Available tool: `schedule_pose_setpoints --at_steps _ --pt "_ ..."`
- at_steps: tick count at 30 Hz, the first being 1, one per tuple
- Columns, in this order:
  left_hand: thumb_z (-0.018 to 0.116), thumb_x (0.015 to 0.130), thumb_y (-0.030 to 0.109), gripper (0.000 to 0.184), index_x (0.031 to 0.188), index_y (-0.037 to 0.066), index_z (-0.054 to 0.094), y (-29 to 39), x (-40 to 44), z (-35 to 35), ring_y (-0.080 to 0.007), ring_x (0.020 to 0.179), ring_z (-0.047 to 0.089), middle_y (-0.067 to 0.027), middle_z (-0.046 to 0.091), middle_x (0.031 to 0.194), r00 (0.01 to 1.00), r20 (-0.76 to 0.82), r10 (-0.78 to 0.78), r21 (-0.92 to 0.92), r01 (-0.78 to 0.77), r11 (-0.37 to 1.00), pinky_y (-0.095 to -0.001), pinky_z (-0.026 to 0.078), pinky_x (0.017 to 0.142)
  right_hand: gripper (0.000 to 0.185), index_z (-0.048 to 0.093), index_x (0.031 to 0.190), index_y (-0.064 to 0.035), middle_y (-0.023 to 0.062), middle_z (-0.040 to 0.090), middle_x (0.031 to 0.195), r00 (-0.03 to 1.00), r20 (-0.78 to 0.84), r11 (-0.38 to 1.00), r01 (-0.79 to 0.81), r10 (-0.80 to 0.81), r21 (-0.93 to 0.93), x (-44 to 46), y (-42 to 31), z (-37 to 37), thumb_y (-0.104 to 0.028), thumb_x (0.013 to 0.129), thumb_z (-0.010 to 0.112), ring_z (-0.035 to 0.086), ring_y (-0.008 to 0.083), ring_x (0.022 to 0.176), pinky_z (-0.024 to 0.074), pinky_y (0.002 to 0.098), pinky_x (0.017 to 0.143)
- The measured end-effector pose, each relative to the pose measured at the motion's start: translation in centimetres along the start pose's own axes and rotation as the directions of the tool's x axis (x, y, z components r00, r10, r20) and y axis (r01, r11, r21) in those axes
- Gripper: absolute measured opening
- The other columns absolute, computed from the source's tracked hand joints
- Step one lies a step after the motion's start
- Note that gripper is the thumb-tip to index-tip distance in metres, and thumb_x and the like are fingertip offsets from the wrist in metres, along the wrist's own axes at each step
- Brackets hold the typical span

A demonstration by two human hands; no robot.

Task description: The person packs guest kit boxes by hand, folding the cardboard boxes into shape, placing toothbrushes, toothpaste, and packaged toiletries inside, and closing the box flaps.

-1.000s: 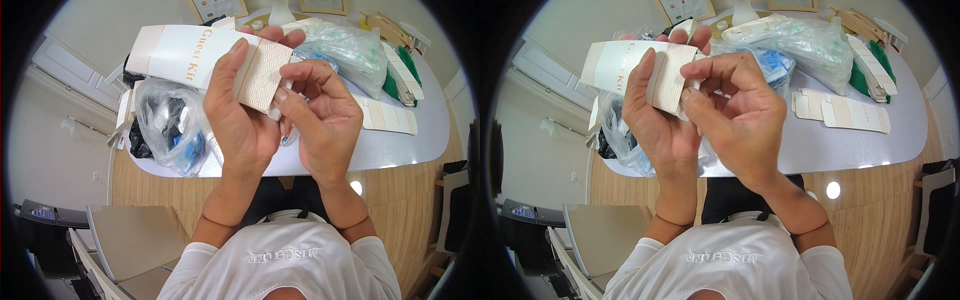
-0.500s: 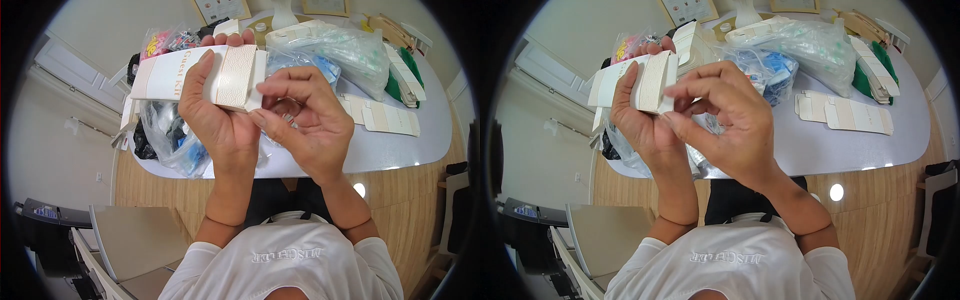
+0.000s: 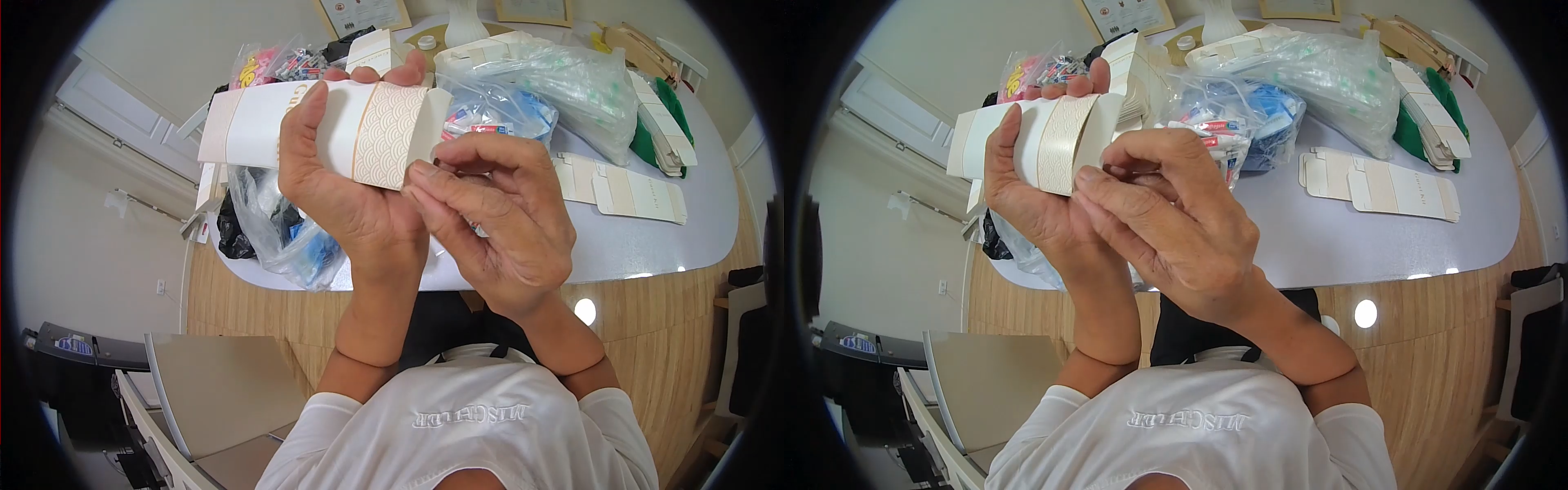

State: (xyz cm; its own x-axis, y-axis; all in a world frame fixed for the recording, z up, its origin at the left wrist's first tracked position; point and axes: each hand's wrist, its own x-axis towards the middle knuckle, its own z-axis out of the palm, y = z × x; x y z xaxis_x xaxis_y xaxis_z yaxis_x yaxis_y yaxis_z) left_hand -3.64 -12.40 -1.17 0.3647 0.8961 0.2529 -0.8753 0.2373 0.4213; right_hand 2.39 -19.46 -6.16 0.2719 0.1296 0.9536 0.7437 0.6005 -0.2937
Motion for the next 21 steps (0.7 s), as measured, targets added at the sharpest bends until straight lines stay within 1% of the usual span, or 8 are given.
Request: schedule_pose_setpoints --at_steps 2,4,8,10,14,16,17,21 --pt "0.054 0.083 0.018 0.025 0.100 0.000 0.049 -0.1 -0.3 0.1 -0.0351 0.090 0.063 -0.0109 0.055 0.086 1.000 -0.011 0.017 0.022 -0.017 1.000 -0.0441 0.052 0.086 0.025 0.068 0.092 0.0013 0.0105 0.056 0.092 1.000 -0.002 1.000 -0.012 0.012 0.028 0.2 0.0 0.0 0.002 0.068 0.074 0.059 0.0170 0.075 0.0527 0.0246 0.063" --pt "0.054 0.081 0.015 0.025 0.100 0.000 0.049 -0.3 -0.6 0.1 -0.0352 0.090 0.063 -0.0112 0.056 0.086 0.997 0.020 -0.077 0.020 0.076 0.997 -0.0426 0.051 0.085 0.024 0.069 0.093 -0.0009 0.0086 0.055 0.091 0.999 0.033 0.995 -0.030 0.027 0.090 0.4 0.2 -0.4 0.002 0.069 0.073 0.058 0.0163 0.076 0.0532 0.0251 0.066" --pt "0.054 0.079 0.014 0.024 0.098 0.000 0.050 -0.4 -1.0 -0.3 -0.0354 0.089 0.063 -0.0109 0.056 0.086 0.995 0.092 -0.025 0.091 0.016 0.996 -0.0412 0.051 0.084 0.024 0.070 0.093 -0.0027 0.0072 0.054 0.091 0.988 0.120 0.991 -0.110 0.101 0.074 0.5 0.0 -1.3 0.001 0.069 0.073 0.057 0.0164 0.076 0.0525 0.0267 0.069" --pt "0.054 0.078 0.012 0.023 0.096 0.000 0.050 0.1 0.1 -1.0 -0.0358 0.091 0.062 -0.0110 0.055 0.086 0.966 0.073 -0.248 -0.048 0.251 0.967 -0.0433 0.051 0.085 0.022 0.070 0.090 -0.0034 0.0063 0.053 0.093 0.986 0.159 0.992 -0.076 0.058 0.104 0.2 0.8 -1.3 -0.004 0.069 0.075 0.055 0.0141 0.076 0.0486 0.0248 0.063" --pt "0.053 0.077 0.011 0.022 0.095 -0.002 0.051 -0.1 0.1 -1.0 -0.0323 0.088 0.062 -0.0115 0.055 0.085 0.943 0.111 -0.313 -0.006 0.316 0.949 -0.0454 0.050 0.087 0.023 0.068 0.087 -0.0032 0.0045 0.055 0.091 0.996 0.089 0.999 -0.016 0.011 0.052 1.0 1.4 -1.8 -0.007 0.067 0.077 0.055 0.0163 0.080 0.0483 0.0285 0.069" --pt "0.053 0.076 0.010 0.024 0.096 -0.004 0.050 0.0 -0.2 -0.6 -0.0277 0.081 0.061 -0.0126 0.055 0.084 0.934 0.079 -0.349 -0.047 0.353 0.934 -0.0478 0.049 0.090 0.036 0.062 0.089 -0.0059 0.0029 0.055 0.091 0.993 0.084 0.997 -0.079 0.077 0.022 1.2 1.8 -2.0 -0.016 0.061 0.082 0.051 0.0136 0.077 0.0450 0.0259 0.064" --pt "0.053 0.075 0.010 0.027 0.097 -0.005 0.050 0.0 -0.6 -0.2 -0.0245 0.074 0.059 -0.0141 0.055 0.082 0.941 0.107 -0.322 -0.011 0.324 0.946 -0.0434 0.053 0.082 0.044 0.059 0.091 -0.0075 0.0019 0.054 0.091 0.992 0.088 0.996 -0.090 0.090 0.005 1.2 2.2 -2.2 -0.021 0.058 0.085 0.049 0.0120 0.075 0.0430 0.0244 0.061" --pt "0.053 0.075 0.009 0.029 0.099 -0.006 0.050 0.0 0.1 -1.1 -0.0240 0.074 0.059 -0.0159 0.057 0.081 0.928 0.121 -0.353 0.004 0.355 0.935 -0.0376 0.055 0.072 0.045 0.059 0.092 -0.0077 0.0017 0.053 0.089 0.981 0.066 0.980 -0.185 0.180 0.067 1.3 1.8 -1.9 -0.019 0.057 0.085 0.050 0.0113 0.076 0.0412 0.0239 0.059"
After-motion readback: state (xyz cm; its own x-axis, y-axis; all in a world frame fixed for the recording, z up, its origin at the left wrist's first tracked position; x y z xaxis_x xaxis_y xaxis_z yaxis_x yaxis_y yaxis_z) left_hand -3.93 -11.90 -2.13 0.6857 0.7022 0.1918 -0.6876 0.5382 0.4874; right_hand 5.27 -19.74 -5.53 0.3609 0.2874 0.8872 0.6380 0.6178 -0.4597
